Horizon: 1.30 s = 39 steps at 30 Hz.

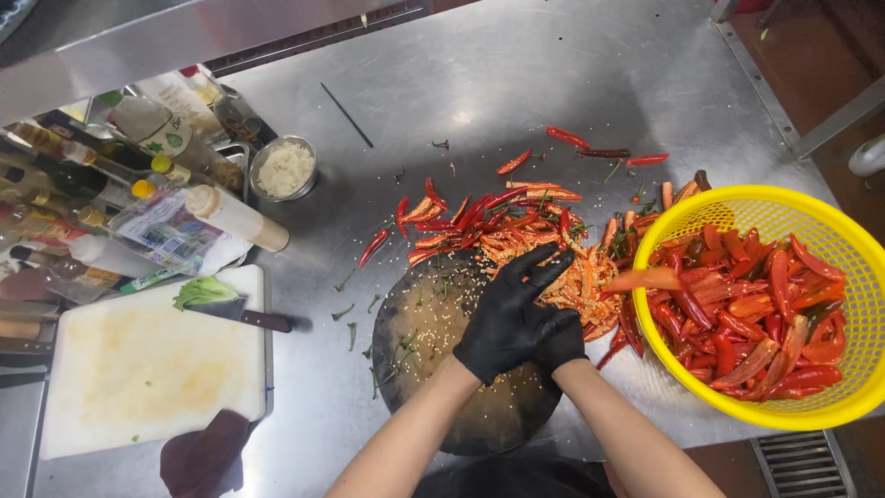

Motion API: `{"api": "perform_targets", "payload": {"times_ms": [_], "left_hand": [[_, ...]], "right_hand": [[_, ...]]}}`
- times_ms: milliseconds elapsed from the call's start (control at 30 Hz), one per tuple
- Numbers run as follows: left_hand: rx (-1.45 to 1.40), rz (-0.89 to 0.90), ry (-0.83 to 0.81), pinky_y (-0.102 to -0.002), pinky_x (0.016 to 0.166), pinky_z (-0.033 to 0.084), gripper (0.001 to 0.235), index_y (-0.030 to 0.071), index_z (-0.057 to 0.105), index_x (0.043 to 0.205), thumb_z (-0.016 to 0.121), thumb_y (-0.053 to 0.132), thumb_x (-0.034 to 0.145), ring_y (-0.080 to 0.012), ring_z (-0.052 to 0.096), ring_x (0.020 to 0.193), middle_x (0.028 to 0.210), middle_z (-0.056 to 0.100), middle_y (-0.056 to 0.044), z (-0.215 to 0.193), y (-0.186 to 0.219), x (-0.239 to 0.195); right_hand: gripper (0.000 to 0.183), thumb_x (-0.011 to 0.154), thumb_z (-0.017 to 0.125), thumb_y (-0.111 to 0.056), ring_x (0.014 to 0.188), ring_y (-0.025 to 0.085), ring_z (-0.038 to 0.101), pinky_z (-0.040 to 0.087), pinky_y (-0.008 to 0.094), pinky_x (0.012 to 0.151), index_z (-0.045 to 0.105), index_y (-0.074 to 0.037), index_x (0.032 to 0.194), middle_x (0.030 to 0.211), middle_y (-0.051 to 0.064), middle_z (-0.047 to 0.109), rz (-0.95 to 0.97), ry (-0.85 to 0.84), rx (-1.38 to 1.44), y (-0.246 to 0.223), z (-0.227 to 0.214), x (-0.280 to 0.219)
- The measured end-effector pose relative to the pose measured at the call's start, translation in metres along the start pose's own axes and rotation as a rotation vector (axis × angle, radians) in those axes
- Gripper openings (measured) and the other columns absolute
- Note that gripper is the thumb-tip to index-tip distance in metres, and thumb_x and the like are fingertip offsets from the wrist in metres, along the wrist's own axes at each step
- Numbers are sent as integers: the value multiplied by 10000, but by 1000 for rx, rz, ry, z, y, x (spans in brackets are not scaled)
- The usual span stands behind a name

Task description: Deseeding sliced red chili peppers by hand on a cutting board

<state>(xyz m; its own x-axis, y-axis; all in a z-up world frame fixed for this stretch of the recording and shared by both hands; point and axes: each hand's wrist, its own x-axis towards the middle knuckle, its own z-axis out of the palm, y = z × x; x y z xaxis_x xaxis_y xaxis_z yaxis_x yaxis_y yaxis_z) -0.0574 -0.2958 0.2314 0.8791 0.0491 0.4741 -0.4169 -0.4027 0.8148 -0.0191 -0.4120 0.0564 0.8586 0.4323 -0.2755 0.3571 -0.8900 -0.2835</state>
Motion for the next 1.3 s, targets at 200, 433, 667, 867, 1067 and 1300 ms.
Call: {"api": "perform_targets", "payload": {"times_ms": [200,433,667,867,1067,1300], "left_hand": [[458,-312,79,-520,895,577,400,33,694,1303,728,144,920,-464,672,1069,1103,710,-267,-20,-142,34],[605,-548,-276,-498,1050,532,373,230,644,1363,537,343,1024,-360,657,1203,1262,711,-126,-21,-312,55],[848,-713,-449,-495,998,564,416,215,640,1263,571,459,933,-360,686,1166,1194,721,-109,9,-380,40],[748,-848,-588,-429,1074,519,480,269,684,1282,591,577,927,-275,645,1259,1235,730,-66,-10,-340,45],[724,-531,-300,-411,922,584,318,218,808,983,826,475,796,-326,705,1024,926,723,-80,-36,-220,49],[534,-1000,-106,-379,864,575,393,282,754,859,916,568,644,-242,740,971,812,765,23,-46,-134,-4]], "right_hand": [[323,957,548,-522,810,279,764,617,407,721,705,-241,932,705,58,734,-88,300,-60,-2,-3,-10],[454,995,441,-597,932,324,761,603,471,821,707,-232,1043,809,92,760,52,9,61,-8,-23,-3],[388,979,506,-531,761,359,761,605,473,668,696,-201,906,648,127,706,-21,133,140,-5,-25,-4],[370,969,539,-509,701,339,763,596,466,637,714,-196,881,613,111,706,-43,256,137,-7,-26,-8],[342,960,566,-484,702,331,763,596,454,625,725,-193,881,625,108,715,-86,256,137,-4,-25,-11],[398,963,537,-512,730,360,757,593,478,655,735,-171,908,653,133,721,-69,239,140,-2,-11,-6]]}}
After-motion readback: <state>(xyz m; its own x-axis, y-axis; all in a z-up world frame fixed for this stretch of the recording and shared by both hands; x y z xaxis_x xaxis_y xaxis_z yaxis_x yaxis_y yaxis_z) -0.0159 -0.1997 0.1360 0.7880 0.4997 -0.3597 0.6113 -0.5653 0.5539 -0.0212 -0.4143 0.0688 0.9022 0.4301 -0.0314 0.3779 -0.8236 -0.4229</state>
